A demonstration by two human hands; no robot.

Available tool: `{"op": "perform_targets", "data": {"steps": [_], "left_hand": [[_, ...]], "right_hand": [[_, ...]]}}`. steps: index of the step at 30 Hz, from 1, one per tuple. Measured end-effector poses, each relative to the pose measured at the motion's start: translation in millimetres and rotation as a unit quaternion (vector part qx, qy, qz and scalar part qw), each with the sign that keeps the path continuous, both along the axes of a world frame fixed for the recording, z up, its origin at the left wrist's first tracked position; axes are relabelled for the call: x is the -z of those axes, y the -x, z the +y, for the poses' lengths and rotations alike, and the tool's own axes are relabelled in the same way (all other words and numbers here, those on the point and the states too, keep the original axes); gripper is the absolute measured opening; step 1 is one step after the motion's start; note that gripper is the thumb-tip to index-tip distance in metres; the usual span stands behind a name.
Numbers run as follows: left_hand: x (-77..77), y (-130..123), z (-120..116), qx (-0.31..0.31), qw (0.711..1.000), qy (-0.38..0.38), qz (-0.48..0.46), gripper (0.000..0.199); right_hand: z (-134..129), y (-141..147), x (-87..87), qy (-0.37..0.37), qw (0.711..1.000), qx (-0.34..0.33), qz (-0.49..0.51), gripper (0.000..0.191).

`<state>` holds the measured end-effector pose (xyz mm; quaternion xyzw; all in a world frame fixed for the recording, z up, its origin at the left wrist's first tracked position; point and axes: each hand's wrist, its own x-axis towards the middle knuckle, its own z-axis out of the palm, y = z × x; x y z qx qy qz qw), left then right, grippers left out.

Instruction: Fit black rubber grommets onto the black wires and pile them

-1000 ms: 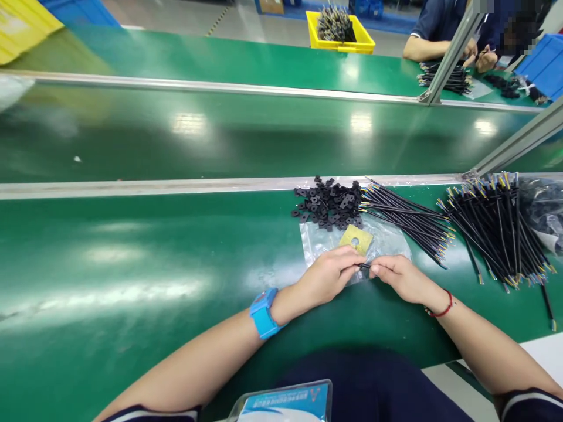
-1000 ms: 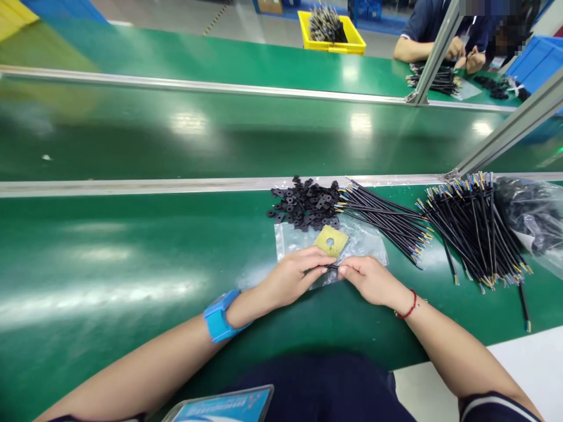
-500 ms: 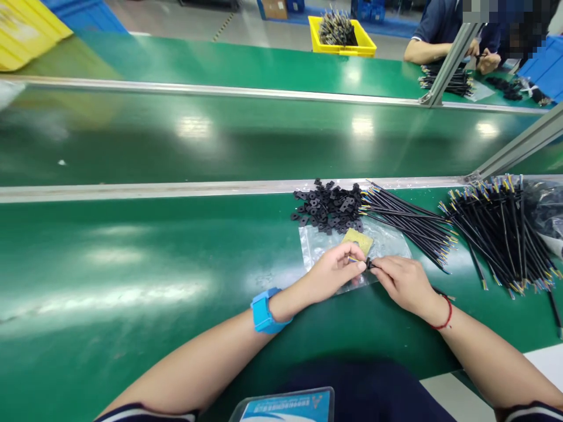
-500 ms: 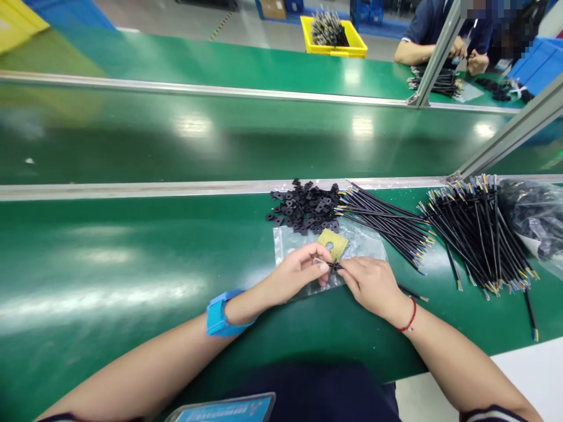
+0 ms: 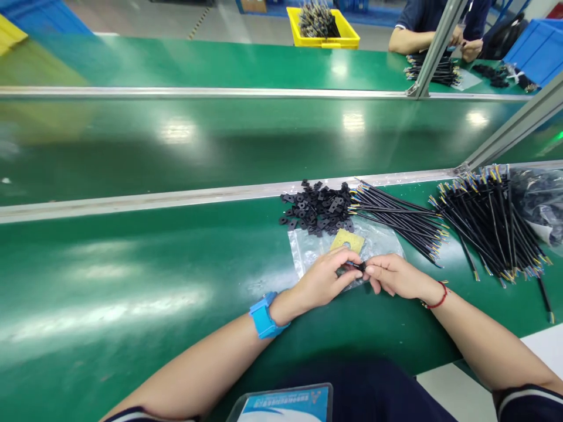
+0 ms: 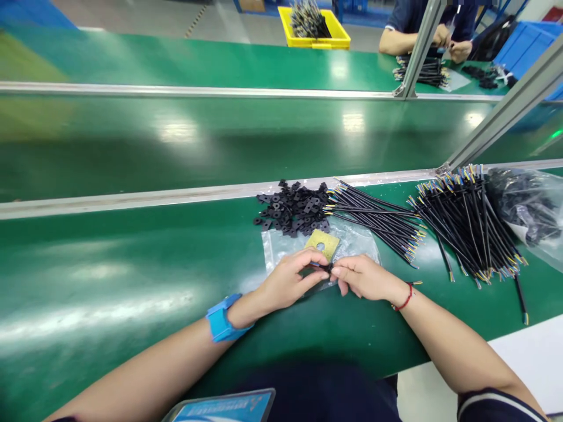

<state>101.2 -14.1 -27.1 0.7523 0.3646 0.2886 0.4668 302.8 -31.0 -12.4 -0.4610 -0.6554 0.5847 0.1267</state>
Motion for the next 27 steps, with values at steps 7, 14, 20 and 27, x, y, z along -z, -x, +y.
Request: {"op": "perform_targets", "data": {"steps": [7,14,20,27], "left_hand": [[17.2,0,-1,-0.035,0.999,-0.019,-0.008,0.013],[2.4,25,25,-0.113,0.985,-0.121,0.037,0.025],[3.2,45,59,-0.156,0.917,-0.225,0.290,0.029],[10.7,43,65,-0.107,0.875,-0.253,0.399,0.032]], "right_hand": [[0,2,-7.0,-0.232,0.967,-0.015,-0.106,0.019],[23,-99,-57.5,-0.489,0.714,0.426,-0.262,0.027],[51,-192,-49.0,-0.473,0.669,0.496,-0.286,0.021],[29,-166,-30.2,-0.484,0.661,0.474,-0.322,0.026]]}}
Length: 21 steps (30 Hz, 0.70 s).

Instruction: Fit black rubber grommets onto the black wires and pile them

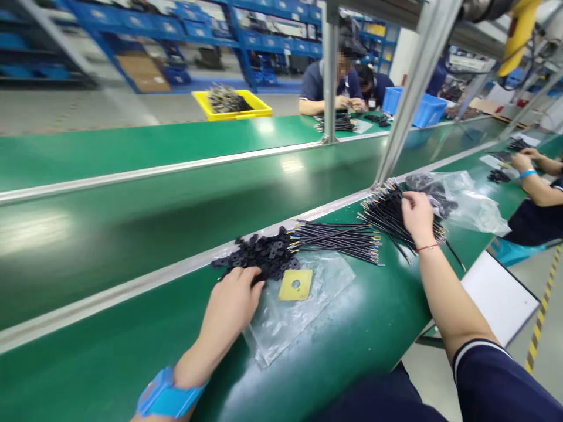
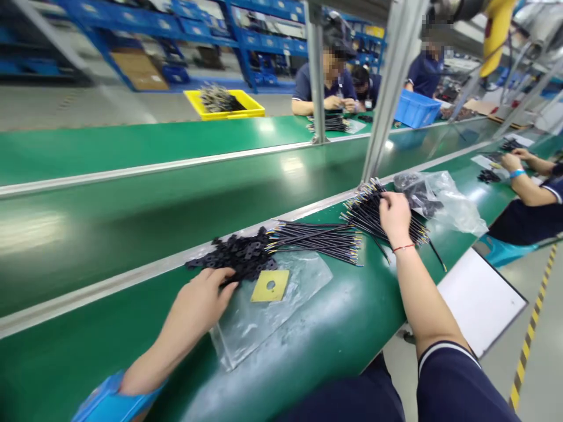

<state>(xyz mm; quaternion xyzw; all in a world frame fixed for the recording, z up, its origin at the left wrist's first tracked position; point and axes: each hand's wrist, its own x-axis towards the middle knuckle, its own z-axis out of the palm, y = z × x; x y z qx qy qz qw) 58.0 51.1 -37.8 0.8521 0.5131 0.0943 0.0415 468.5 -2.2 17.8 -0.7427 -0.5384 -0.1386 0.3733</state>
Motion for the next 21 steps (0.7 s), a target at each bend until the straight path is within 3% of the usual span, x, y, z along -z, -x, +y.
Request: {"op": "perform_targets", "data": {"steps": [4,6,9,13,17,19,21], "left_hand": [[8.0,6,10,0.006,1.000,0.016,-0.017,0.037],[12.7,9,15,0.015,0.999,0.022,-0.025,0.041],[15.2,12,18,0.020,0.998,0.044,-0.039,0.041],[8.4,13,15,-0.021,0.994,0.089,-0.053,0.037],[2.8,15,9,-0.038,0.992,0.103,-0.067,0.038],[3.8,17,9,-0.038,0.990,0.110,-0.075,0.039],[6.5,20,11,-0.037,0.989,0.115,-0.085,0.040]], "right_hand": [[-5,54,15.8,0.086,0.987,-0.130,-0.038,0.016],[1,80,26.2,0.148,0.957,-0.231,-0.096,0.018],[17,105,40.6,0.216,0.915,-0.289,-0.181,0.026],[39,119,46.2,0.235,0.905,-0.289,-0.204,0.021],[34,115,27.6,0.221,0.912,-0.277,-0.206,0.019],[14,98,14.9,0.194,0.935,-0.232,-0.187,0.022],[-17,66,6.2,0.155,0.973,-0.110,-0.132,0.022]]}}
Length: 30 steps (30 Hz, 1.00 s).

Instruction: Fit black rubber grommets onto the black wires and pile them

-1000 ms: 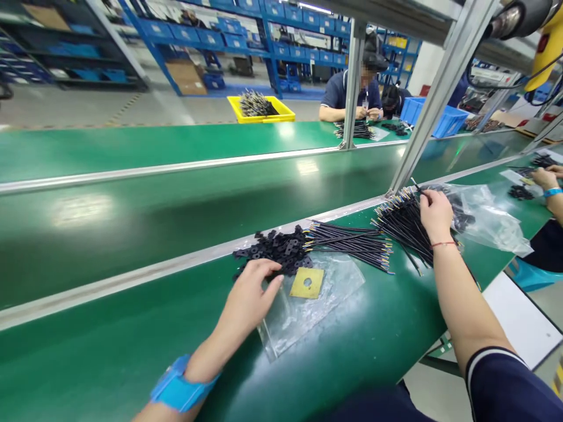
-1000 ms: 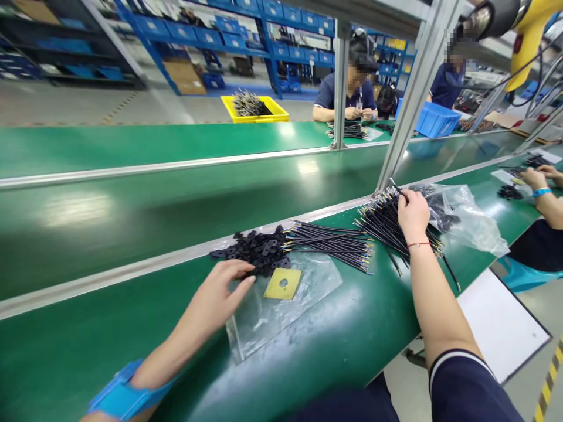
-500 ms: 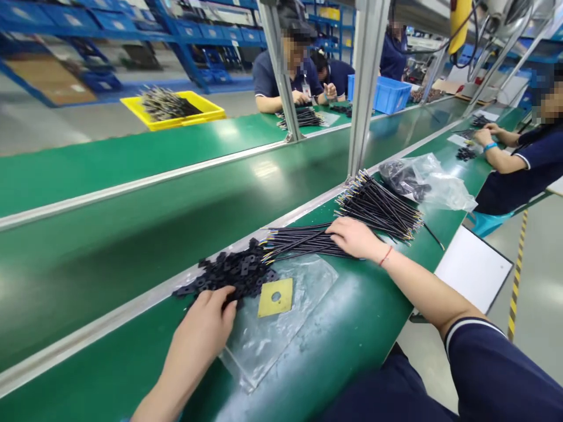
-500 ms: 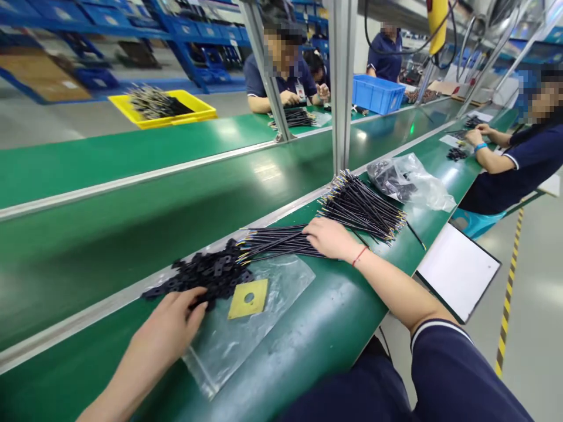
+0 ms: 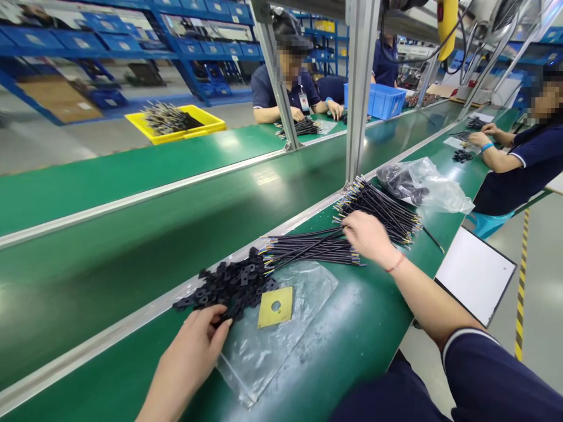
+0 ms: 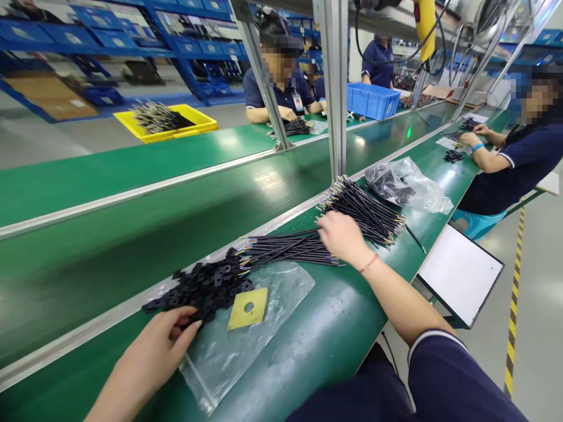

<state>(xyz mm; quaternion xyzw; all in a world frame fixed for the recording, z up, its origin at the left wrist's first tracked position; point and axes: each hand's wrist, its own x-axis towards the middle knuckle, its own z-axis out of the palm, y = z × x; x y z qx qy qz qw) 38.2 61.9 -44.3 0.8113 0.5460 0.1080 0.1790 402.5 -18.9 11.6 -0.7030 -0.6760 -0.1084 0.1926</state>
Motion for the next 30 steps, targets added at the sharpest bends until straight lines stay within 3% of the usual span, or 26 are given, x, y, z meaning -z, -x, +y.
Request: {"op": "perform_targets", "data": {"steps": [1,3,5,8,12,18,21,26,30], "left_hand": [[1.3,1,1,-0.001,1.000,0.000,-0.006,0.039],[2.9,3,4,0.000,1.000,0.000,-0.020,0.036],[2.5,3,6,0.002,1.000,-0.002,-0.030,0.033],[-0.5,1,8,0.005,0.999,-0.001,-0.035,0.032],[-4.1,0,9,0.015,0.999,0.008,-0.036,0.035],[-5.1,0,9,0.022,0.999,-0.024,-0.033,0.036],[-3.4,3,10,0.029,0.999,-0.033,-0.027,0.035],[0.2,6,11,0.014,0.999,-0.029,-0.028,0.032],[-1.0,3,8,0.002,1.000,-0.014,-0.017,0.031]], "right_hand": [[-18,-20,-1.6,-0.025,0.994,0.103,0.025,0.021],[-54,-66,1.5,-0.047,0.942,0.327,0.058,0.022],[-85,-108,12.2,-0.042,0.910,0.406,0.073,0.024],[-113,-151,35.1,0.005,0.898,0.427,0.108,0.012],[-128,-170,55.4,0.027,0.884,0.440,0.156,0.011],[-163,-180,56.7,-0.028,0.878,0.427,0.215,0.034],[-195,-185,56.4,-0.054,0.881,0.400,0.249,0.032],[-246,-176,66.0,-0.154,0.836,0.456,0.263,0.032],[-249,-144,80.1,-0.240,0.810,0.453,0.284,0.038]]}}
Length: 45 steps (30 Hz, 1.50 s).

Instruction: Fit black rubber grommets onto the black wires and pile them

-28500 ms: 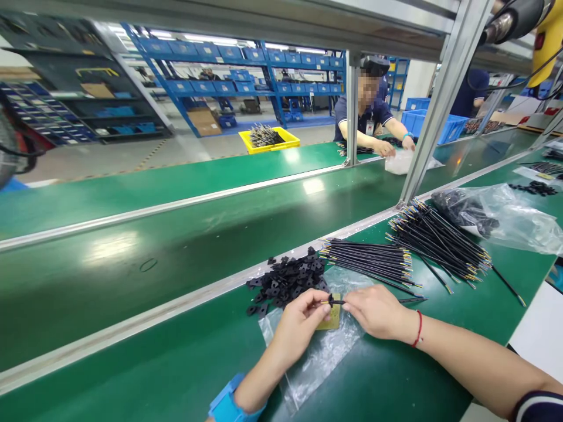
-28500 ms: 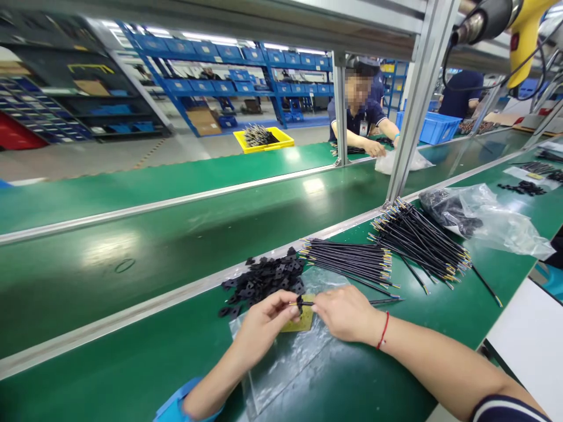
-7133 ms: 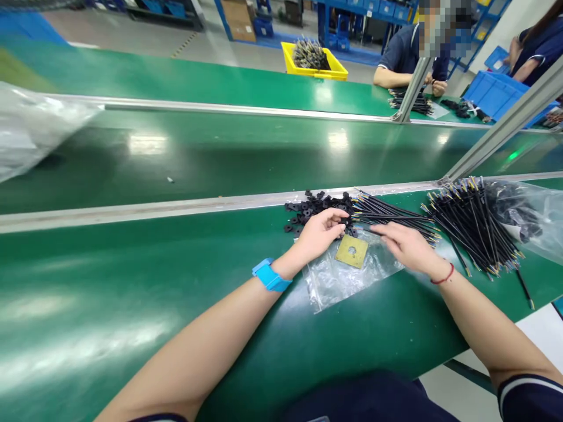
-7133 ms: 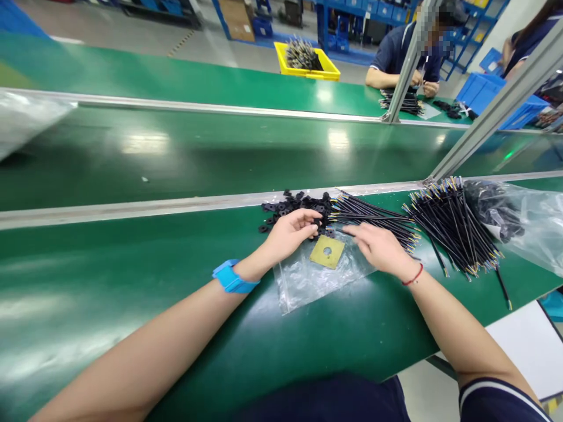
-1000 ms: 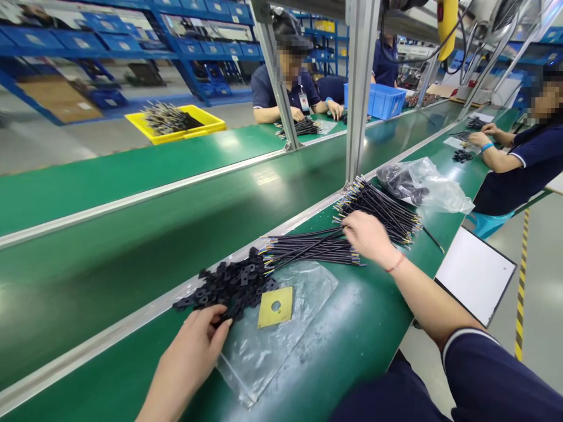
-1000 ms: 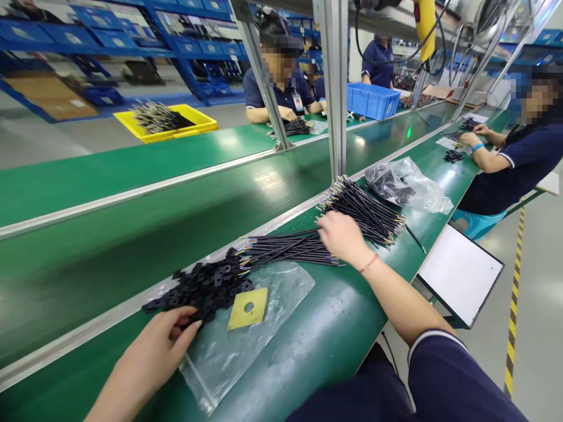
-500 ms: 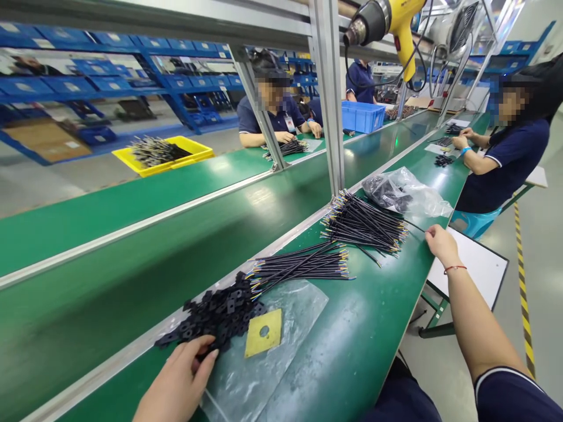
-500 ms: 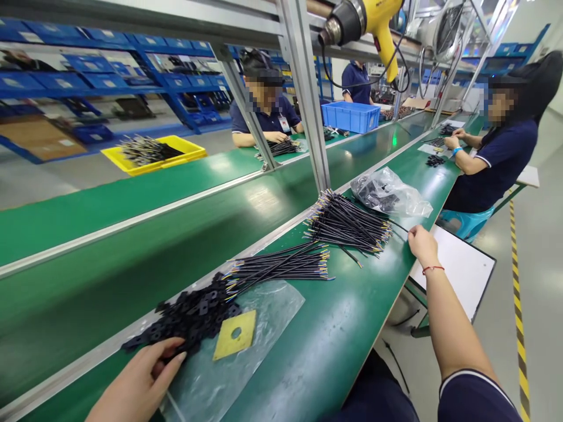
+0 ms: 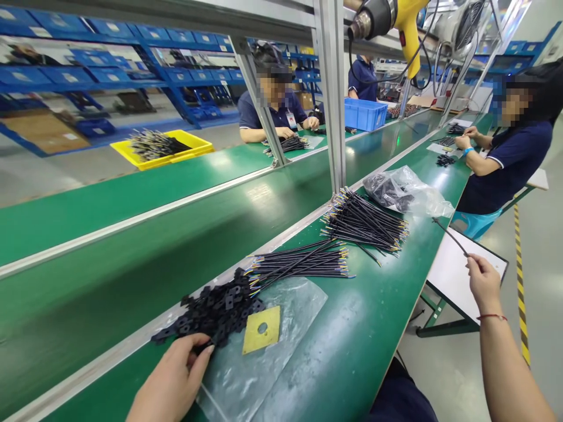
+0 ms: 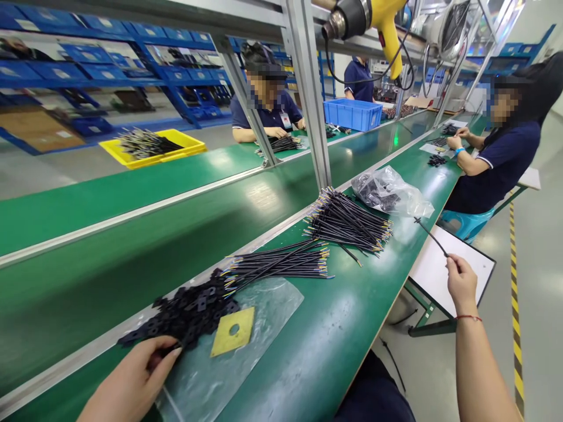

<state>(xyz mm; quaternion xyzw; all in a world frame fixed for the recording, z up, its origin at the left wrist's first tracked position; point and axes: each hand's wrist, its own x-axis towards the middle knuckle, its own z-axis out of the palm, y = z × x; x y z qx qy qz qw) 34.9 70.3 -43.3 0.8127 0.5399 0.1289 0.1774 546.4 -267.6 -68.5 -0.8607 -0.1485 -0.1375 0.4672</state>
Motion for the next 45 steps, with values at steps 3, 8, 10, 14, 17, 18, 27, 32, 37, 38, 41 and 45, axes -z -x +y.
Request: {"op": "perform_targets", "data": {"steps": [3,8,10,14,17,18,27,32,37,38,41,45], "left_hand": [[-1.3,-4,-2,-0.003,1.000,-0.001,0.002,0.032],[-1.7,-7,-6,-0.022,0.998,-0.024,-0.049,0.043],[-3.6,-3,-9,-0.022,0.997,-0.033,-0.062,0.045],[-11.6,8,-19,-0.024,0.996,-0.016,-0.084,0.041],[-18.3,13,-22,-0.036,0.992,-0.006,-0.119,0.035],[-20.3,14,-21,-0.040,0.991,-0.015,-0.130,0.033],[-32.7,5,-21,-0.064,0.981,0.050,-0.177,0.044],[-31.6,6,-26,-0.041,0.983,0.068,-0.167,0.039],[-35.2,3,-30,-0.083,0.953,0.151,-0.250,0.038],[-36.7,2,-31,-0.089,0.944,0.161,-0.273,0.040],[-39.7,-3,-36,-0.089,0.927,0.180,-0.318,0.042],[-37.1,-6,-43,-0.080,0.901,0.230,-0.359,0.036]], "right_hand": [[34,21,-0.9,-0.051,0.997,-0.062,-0.003,0.040],[110,37,-34.4,-0.104,0.981,-0.163,-0.012,0.032],[127,53,-48.1,-0.185,0.968,-0.166,0.037,0.029],[128,115,-56.1,-0.296,0.878,-0.267,0.266,0.024],[123,158,-52.6,-0.184,0.856,-0.388,0.288,0.024],[124,166,-52.1,-0.135,0.864,-0.414,0.251,0.024],[174,91,-46.8,0.141,0.945,-0.273,-0.113,0.036],[174,66,-39.0,0.267,0.916,-0.225,-0.200,0.030],[186,73,-44.6,0.300,0.885,-0.230,-0.274,0.029],[192,78,-48.4,0.284,0.886,-0.242,-0.274,0.029],[216,103,-62.3,0.245,0.861,-0.344,-0.285,0.026],[258,157,-72.7,0.264,0.717,-0.555,-0.330,0.022]]}}
